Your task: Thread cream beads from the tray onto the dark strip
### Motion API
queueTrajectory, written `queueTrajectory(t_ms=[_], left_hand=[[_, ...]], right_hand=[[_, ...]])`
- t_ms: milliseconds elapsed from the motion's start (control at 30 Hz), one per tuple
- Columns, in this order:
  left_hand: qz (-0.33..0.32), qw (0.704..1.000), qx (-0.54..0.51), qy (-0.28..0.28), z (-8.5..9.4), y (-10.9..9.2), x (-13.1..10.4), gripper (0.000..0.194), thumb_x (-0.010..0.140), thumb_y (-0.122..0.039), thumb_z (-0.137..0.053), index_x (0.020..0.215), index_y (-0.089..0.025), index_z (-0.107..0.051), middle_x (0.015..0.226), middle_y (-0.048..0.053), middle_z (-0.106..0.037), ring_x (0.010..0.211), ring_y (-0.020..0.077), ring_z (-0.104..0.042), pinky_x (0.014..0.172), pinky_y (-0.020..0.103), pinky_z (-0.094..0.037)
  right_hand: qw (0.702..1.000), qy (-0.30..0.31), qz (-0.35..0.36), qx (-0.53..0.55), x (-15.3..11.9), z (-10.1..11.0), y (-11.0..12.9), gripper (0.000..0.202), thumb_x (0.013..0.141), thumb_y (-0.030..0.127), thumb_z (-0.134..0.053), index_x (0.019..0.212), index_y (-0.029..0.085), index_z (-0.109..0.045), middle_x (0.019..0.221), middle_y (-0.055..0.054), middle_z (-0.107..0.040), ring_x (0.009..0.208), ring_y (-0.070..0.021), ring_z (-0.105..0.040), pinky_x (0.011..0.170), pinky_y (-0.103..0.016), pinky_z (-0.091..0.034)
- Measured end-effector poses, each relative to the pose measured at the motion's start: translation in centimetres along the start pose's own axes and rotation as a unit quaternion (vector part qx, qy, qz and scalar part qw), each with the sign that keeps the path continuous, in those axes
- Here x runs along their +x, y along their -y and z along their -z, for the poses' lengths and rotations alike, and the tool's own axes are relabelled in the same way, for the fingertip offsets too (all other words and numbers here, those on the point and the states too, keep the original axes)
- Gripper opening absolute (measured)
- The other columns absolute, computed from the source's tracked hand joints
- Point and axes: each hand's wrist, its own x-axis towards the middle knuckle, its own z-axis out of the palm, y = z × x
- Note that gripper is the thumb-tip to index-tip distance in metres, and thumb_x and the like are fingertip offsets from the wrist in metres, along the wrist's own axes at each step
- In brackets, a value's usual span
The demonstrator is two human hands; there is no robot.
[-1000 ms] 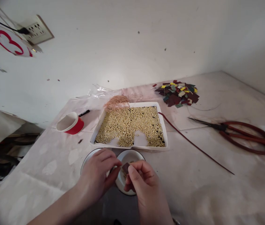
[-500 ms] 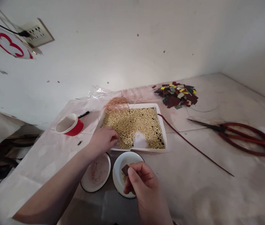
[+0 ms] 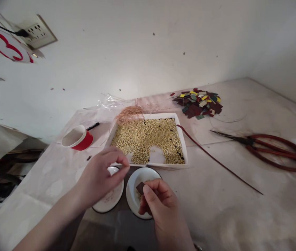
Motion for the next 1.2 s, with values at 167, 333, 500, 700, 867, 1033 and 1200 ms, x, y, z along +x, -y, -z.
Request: queueTrajectory(t_ms=[167,333,500,700,867,1033,1200], left_hand=[[-0.030,0.994,-0.106,-0.019,-1.2,-2.6,-3.2,0.011,0.072,-0.010,-0.061,0.070,-0.021,-0.060,0.074,-0.002,-0.060,0.073,0.0126,-0.058,0.066,0.027,-0.045],[-0.042,0.997,-0.064,-0.032,-2.3,-2.5,-3.4,0.007,0.076,-0.015,-0.060,0.073,-0.021,-0.060,0.077,0.000,-0.061,0.077,0.0158,-0.056,0.068,0.031,-0.043],[-0.071,0.995,-0.042,-0.049,-2.4,-2.5,-3.1,0.008,0.076,-0.012,-0.060,0.072,-0.019,-0.059,0.075,0.001,-0.061,0.074,0.0159,-0.055,0.068,0.033,-0.042],[-0.079,0.995,-0.039,-0.045,-2.8,-2.6,-3.5,0.009,0.077,-0.012,-0.060,0.072,-0.019,-0.057,0.075,0.001,-0.061,0.075,0.0167,-0.055,0.069,0.034,-0.042],[-0.053,0.997,-0.041,-0.043,-2.6,-2.6,-3.3,0.010,0.074,-0.012,-0.062,0.072,-0.020,-0.057,0.075,-0.001,-0.062,0.074,0.0168,-0.055,0.068,0.034,-0.042],[-0.043,0.998,-0.023,-0.049,-2.6,-2.6,-3.3,0.010,0.073,-0.011,-0.063,0.072,-0.021,-0.059,0.075,-0.001,-0.062,0.073,0.0165,-0.054,0.067,0.034,-0.042],[-0.058,0.997,-0.016,-0.053,-2.8,-2.5,-3.3,0.010,0.073,-0.010,-0.062,0.072,-0.020,-0.059,0.073,-0.001,-0.062,0.071,0.0160,-0.054,0.066,0.034,-0.042]], right_hand=[[1.000,0.022,0.000,-0.012,-0.5,0.1,-0.1,0.029,0.073,0.045,-0.071,0.067,0.019,-0.059,0.056,0.004,-0.054,0.052,-0.0095,-0.048,0.052,-0.023,-0.038],[0.999,0.038,0.006,-0.008,-0.7,-0.2,-0.1,0.029,0.075,0.043,-0.071,0.066,0.018,-0.059,0.056,0.003,-0.053,0.052,-0.0095,-0.047,0.053,-0.023,-0.037],[0.999,0.034,0.009,-0.011,-0.6,-0.3,0.0,0.030,0.075,0.044,-0.070,0.065,0.018,-0.058,0.055,0.003,-0.053,0.053,-0.0095,-0.046,0.053,-0.023,-0.038],[0.999,0.022,0.006,-0.024,-0.8,-0.4,0.3,0.030,0.075,0.045,-0.070,0.066,0.018,-0.058,0.056,0.004,-0.053,0.053,-0.0100,-0.046,0.052,-0.023,-0.038],[1.000,0.018,0.007,-0.025,-0.8,-0.5,0.4,0.031,0.074,0.045,-0.070,0.065,0.018,-0.058,0.054,0.004,-0.052,0.052,-0.0098,-0.046,0.052,-0.023,-0.037],[1.000,0.015,-0.001,-0.021,-0.7,-0.5,0.4,0.032,0.071,0.045,-0.072,0.063,0.018,-0.057,0.052,0.004,-0.053,0.051,-0.0096,-0.046,0.051,-0.023,-0.037],[0.999,0.024,-0.005,-0.024,-0.6,-0.2,0.1,0.032,0.073,0.045,-0.071,0.064,0.018,-0.058,0.052,0.004,-0.052,0.050,-0.0090,-0.045,0.051,-0.022,-0.036]])
